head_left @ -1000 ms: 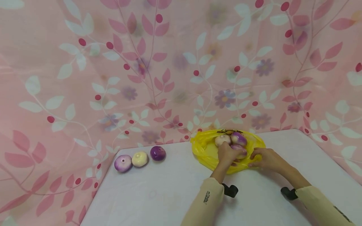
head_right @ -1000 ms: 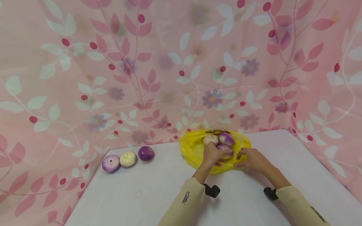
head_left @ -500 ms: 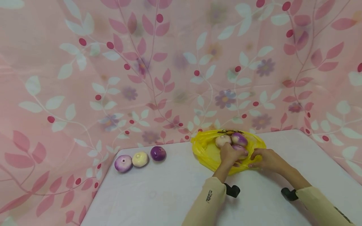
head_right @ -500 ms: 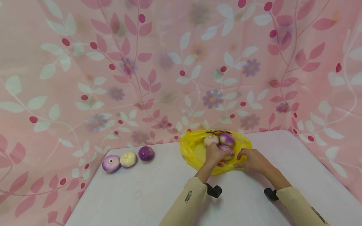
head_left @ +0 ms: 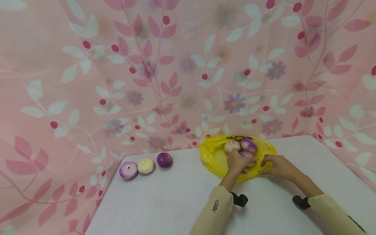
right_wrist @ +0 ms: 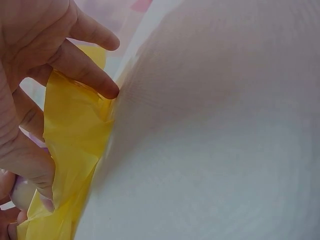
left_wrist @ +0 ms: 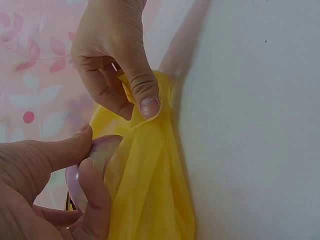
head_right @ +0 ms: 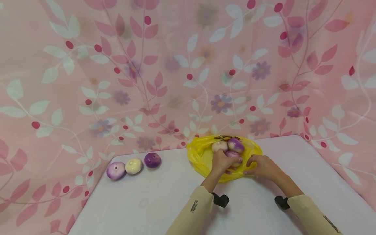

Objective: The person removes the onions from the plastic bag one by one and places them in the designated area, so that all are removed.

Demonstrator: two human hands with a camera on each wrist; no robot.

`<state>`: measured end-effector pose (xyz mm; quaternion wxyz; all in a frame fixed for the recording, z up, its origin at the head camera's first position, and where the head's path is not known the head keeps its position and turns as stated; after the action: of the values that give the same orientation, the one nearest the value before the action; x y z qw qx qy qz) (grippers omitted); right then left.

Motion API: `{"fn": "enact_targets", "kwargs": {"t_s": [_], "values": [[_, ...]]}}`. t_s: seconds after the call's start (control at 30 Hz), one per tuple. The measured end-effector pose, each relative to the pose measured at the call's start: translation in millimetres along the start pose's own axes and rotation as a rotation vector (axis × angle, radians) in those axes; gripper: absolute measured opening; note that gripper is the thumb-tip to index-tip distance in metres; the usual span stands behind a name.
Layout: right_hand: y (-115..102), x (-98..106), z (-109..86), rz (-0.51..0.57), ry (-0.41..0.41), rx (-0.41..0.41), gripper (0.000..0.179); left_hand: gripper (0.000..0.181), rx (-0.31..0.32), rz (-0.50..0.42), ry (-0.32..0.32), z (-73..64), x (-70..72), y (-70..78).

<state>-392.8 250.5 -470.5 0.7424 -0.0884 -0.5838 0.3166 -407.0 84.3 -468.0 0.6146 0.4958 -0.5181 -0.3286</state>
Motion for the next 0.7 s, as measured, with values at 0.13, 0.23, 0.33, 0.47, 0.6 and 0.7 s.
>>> {"fn": "enact_targets", "kwargs": {"t_s": [0.13, 0.23, 0.33, 0.47, 0.6, 0.7], "values": [[1.1, -0.7, -0.6, -0.003, -0.005, -0.009, 0.032, 0.052, -0.007, 0.002, -0.005, 0.0, 2.0, -0.1], [1.1, -0.6, -1.1, -0.004, -0.004, -0.005, 0.032, 0.050, -0.004, -0.003, -0.006, -0.9, 4.0, -0.5], [0.7, -0.1, -1.5, -0.006, -0.001, 0.002, 0.031, 0.050, 0.001, -0.010, -0.007, -2.5, 7.8, -0.5], [-0.4, -0.2, -2.4, -0.002, -0.007, 0.002, 0.031, 0.051, 0.002, -0.033, -0.028, -4.3, 13.7, 2.0], [-1.1, 0.0, -3.1, -0.001, -0.010, -0.006, 0.032, 0.054, -0.006, -0.055, -0.050, -4.9, 20.3, 6.2], [-2.0, 0.8, -3.3, 0.000, -0.009, -0.009, 0.033, 0.060, -0.010, -0.056, -0.057, -4.5, 25.9, 8.2]]}}
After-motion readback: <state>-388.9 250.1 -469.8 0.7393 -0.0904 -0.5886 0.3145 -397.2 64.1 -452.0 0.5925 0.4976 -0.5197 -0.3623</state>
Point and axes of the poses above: each hand's wrist, its own z-axis towards the middle knuckle, its own x-axis out of the back of the hand, y = z × x, the point moved 10 cm from there along z, towards the middle knuckle, and after that the axes turned 11 degrees about y, right-handed, at the moved point
